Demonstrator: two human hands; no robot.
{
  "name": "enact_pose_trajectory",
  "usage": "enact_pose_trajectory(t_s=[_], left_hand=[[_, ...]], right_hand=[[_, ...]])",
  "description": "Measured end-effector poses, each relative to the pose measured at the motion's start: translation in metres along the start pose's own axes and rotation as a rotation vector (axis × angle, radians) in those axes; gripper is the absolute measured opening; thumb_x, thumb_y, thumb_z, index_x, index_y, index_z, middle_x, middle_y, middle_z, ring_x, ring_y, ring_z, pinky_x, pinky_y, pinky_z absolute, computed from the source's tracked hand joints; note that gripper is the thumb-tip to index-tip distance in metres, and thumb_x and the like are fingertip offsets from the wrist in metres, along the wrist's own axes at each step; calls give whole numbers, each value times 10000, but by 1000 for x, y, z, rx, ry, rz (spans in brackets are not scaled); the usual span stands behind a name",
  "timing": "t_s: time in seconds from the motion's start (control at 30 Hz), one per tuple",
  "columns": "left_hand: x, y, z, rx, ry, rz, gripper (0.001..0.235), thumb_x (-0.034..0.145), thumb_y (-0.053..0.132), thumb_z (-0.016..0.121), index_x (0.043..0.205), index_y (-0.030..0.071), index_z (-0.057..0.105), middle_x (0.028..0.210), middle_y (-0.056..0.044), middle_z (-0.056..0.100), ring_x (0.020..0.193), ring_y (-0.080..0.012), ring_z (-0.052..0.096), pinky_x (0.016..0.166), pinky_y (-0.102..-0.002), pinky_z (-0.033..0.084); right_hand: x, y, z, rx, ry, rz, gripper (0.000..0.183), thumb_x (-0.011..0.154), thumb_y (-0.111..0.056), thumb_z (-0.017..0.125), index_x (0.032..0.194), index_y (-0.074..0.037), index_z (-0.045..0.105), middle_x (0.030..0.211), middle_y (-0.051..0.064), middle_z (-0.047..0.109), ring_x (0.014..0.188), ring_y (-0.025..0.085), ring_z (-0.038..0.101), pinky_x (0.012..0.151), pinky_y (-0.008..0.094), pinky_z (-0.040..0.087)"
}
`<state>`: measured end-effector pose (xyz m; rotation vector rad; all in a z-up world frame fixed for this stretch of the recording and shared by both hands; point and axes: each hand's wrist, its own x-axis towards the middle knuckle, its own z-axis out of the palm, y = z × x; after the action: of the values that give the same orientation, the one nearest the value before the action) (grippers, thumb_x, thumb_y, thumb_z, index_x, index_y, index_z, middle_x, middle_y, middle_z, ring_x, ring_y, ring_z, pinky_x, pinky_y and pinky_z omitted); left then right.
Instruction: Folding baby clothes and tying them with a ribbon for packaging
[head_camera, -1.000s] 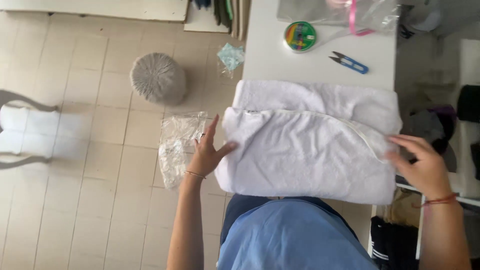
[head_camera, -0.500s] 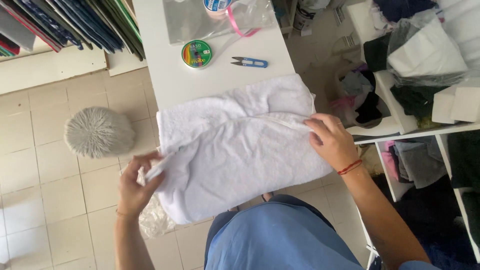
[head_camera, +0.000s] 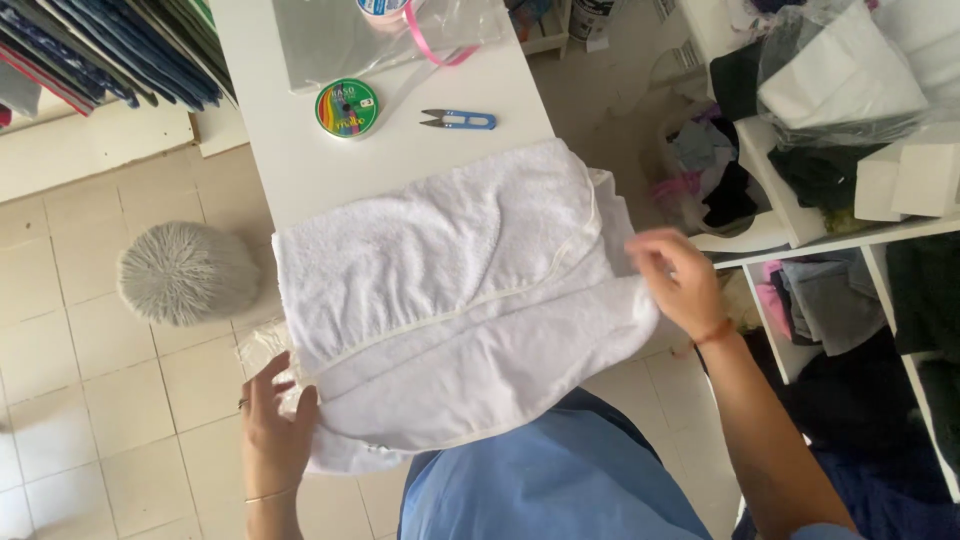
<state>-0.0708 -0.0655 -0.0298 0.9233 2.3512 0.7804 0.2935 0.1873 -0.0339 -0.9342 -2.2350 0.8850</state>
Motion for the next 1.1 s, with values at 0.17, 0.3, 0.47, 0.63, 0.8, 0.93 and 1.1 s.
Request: enact_pose_trajectory(t_s=[0.17, 0.3, 0.47, 0.63, 0.8, 0.93, 1.1], left_hand=[[26, -3, 17, 213, 80, 290, 672, 632, -125, 512, 1234, 155, 414, 1258, -75, 429, 1095, -283, 454, 891, -424, 359], [42, -13, 19, 297, 159, 328, 469, 665, -43, 554, 1097, 125, 486, 996, -31, 585, 929, -252, 535, 1056, -461, 198], [49, -1, 2, 269, 76, 315, 370, 709, 85, 590, 1052, 134, 462, 951, 38, 609, 893, -153, 580, 1044, -527, 159], [37, -9, -1, 230, -168, 311, 834, 542, -45, 612, 1260, 208, 272, 1202, -38, 478, 1089, -217, 479, 998, -606, 111], [35, -33, 19, 211, 168, 376, 398, 742, 49, 527, 1122, 114, 429, 861, -45, 622, 838, -200, 593, 1047, -551, 177], [57, -37, 6, 161, 577, 432, 232, 781, 42, 484, 992, 112, 550, 801, -81, 550, 763, -287, 570, 796, -447, 443], [20, 14, -45, 79, 730, 745, 195, 814, -193, 409, 887, -53, 522, 823, -150, 547, 735, -286, 497, 964, -521, 348]], right_hand=[[50, 7, 6, -219, -2, -92, 488, 756, 150, 482, 1209, -32, 459, 1230, 152, 404, 899, 210, 532, 840, 347, 448], [63, 13, 11, -348, -140, -146, 284, 716, 115, 503, 895, -97, 565, 1165, -13, 519, 917, 239, 489, 686, 319, 482], [78, 18, -5, -271, -130, -218, 176, 681, 52, 604, 713, -100, 521, 863, -48, 609, 791, 159, 537, 721, 277, 418], [87, -7, -10, -195, 142, -185, 155, 741, 87, 569, 777, -58, 529, 769, 10, 560, 603, 134, 498, 564, 242, 399], [93, -26, -5, -141, 132, -281, 214, 716, 177, 518, 810, -14, 540, 825, 77, 569, 683, 165, 521, 613, 243, 432], [97, -25, -1, -177, 224, -164, 213, 714, 103, 609, 798, -90, 575, 819, 46, 619, 744, 218, 607, 634, 267, 486], [64, -57, -36, -67, 132, -299, 152, 746, 194, 563, 807, 78, 488, 972, 230, 555, 918, 292, 554, 690, 290, 474]])
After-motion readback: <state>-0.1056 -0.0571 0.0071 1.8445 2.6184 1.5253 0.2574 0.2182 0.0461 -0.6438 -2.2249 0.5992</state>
